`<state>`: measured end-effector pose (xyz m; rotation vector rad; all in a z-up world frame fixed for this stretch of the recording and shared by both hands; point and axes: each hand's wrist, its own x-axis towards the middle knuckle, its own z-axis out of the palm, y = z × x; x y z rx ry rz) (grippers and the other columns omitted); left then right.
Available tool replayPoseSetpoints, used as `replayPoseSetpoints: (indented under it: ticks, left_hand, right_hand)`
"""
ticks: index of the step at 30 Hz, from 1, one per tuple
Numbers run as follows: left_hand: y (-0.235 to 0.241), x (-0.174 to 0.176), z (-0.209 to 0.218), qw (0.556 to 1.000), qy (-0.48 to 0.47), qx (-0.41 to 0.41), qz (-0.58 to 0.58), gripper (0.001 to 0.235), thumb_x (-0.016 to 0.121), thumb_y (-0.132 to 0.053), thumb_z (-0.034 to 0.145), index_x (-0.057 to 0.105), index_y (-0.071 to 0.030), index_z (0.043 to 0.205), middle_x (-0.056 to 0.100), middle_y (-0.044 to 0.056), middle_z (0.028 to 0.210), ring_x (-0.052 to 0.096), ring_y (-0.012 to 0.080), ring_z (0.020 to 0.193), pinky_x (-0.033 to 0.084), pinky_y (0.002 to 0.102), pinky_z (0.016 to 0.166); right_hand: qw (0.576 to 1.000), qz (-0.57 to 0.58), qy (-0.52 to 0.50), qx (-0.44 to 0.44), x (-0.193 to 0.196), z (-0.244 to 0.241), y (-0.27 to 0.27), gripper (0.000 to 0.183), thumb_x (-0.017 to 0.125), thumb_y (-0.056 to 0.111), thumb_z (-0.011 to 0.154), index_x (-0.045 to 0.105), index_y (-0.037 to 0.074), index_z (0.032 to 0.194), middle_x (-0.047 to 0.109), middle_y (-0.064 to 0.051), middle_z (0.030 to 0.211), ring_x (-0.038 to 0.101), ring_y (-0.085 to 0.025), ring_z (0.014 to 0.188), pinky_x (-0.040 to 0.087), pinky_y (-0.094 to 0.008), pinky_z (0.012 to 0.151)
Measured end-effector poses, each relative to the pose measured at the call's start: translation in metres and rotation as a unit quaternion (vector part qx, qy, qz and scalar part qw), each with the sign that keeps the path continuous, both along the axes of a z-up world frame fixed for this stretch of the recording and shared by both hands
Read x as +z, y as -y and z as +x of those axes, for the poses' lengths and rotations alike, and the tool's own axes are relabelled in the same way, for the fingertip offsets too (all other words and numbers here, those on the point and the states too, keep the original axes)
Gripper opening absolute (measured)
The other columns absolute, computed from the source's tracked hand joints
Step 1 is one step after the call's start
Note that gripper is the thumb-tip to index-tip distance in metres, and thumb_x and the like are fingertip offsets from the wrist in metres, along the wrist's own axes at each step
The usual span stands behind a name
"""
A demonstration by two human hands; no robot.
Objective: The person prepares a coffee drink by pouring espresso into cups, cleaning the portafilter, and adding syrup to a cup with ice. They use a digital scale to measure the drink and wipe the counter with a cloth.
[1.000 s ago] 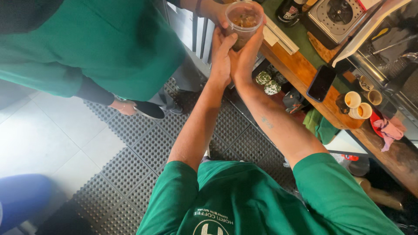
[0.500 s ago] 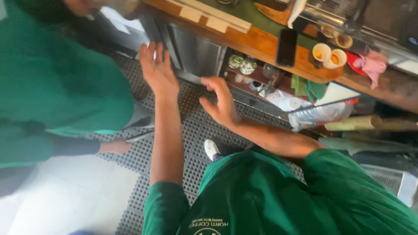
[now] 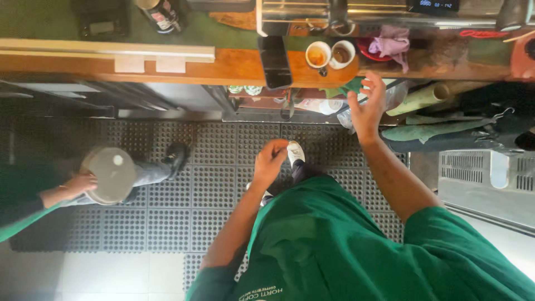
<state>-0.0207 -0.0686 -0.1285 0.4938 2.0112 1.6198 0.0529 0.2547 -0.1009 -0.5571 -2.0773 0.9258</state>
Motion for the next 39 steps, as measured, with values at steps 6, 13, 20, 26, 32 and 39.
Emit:
replayPoseSetpoints:
  ticks: [6,13,20,26,32,39]
  left_hand:
    - [-0.173,0.068,-0.043,0.986,0.058,0.095,0.127,0.036,0.079,-0.013,0.085,0.062,-0.002,0.114,0.066,0.005,0.098,0.068,0.0121,0.077,0.055,0.027,0.067]
    - [-0.253,0.059,-0.052,0.937,0.150,0.310,0.063,0.034,0.085,-0.019,0.080,0.060,-0.002,0.096,0.065,0.008,0.091,0.065,0.0121,0.069,0.058,0.030,0.057]
    - [-0.233,0.045,-0.049,0.951,-0.022,0.310,0.006,0.024,0.085,-0.016,0.084,0.067,-0.002,0.094,0.067,0.007,0.091,0.065,0.0104,0.072,0.054,0.027,0.067]
    - [-0.169,0.072,-0.027,0.973,-0.099,0.194,0.078,0.018,0.080,-0.006,0.087,0.067,0.000,0.098,0.068,0.009,0.114,0.060,0.0097,0.082,0.053,0.025,0.067]
    - [-0.103,0.098,0.003,0.988,-0.101,0.105,0.047,0.017,0.081,-0.001,0.081,0.067,0.001,0.092,0.065,0.012,0.129,0.056,0.0082,0.077,0.049,0.023,0.066]
    - [-0.085,0.103,0.007,0.975,0.069,-0.027,0.211,0.010,0.072,0.002,0.091,0.063,0.001,0.096,0.057,0.015,0.144,0.056,0.0061,0.088,0.049,0.023,0.077]
  right_hand:
    - [0.997,-0.020,0.038,0.056,0.031,-0.060,-0.032,0.083,0.086,0.005,0.082,0.042,0.000,0.152,0.060,-0.017,0.141,0.066,-0.026,0.120,0.057,-0.035,0.095]
    - [0.996,-0.038,0.053,0.059,0.045,-0.086,-0.042,0.072,0.095,0.014,0.079,0.055,0.004,0.138,0.072,-0.015,0.121,0.074,-0.023,0.105,0.059,-0.034,0.089]
    - [0.992,-0.099,0.008,0.084,0.051,-0.065,-0.042,0.064,0.091,0.007,0.080,0.056,0.002,0.133,0.073,-0.011,0.118,0.073,-0.018,0.107,0.059,-0.032,0.092]
    - [0.958,-0.227,0.009,0.173,0.040,-0.012,-0.047,0.069,0.086,-0.001,0.081,0.046,0.002,0.137,0.066,-0.011,0.121,0.068,-0.016,0.111,0.057,-0.032,0.097]
    - [0.934,-0.267,0.016,0.237,0.028,0.035,-0.041,0.074,0.080,-0.004,0.078,0.038,0.002,0.138,0.063,-0.014,0.126,0.065,-0.020,0.116,0.054,-0.035,0.101]
    - [0.928,-0.319,-0.061,0.181,0.040,0.080,0.006,0.074,0.078,-0.006,0.078,0.039,0.003,0.140,0.059,-0.015,0.134,0.064,-0.023,0.123,0.054,-0.037,0.106]
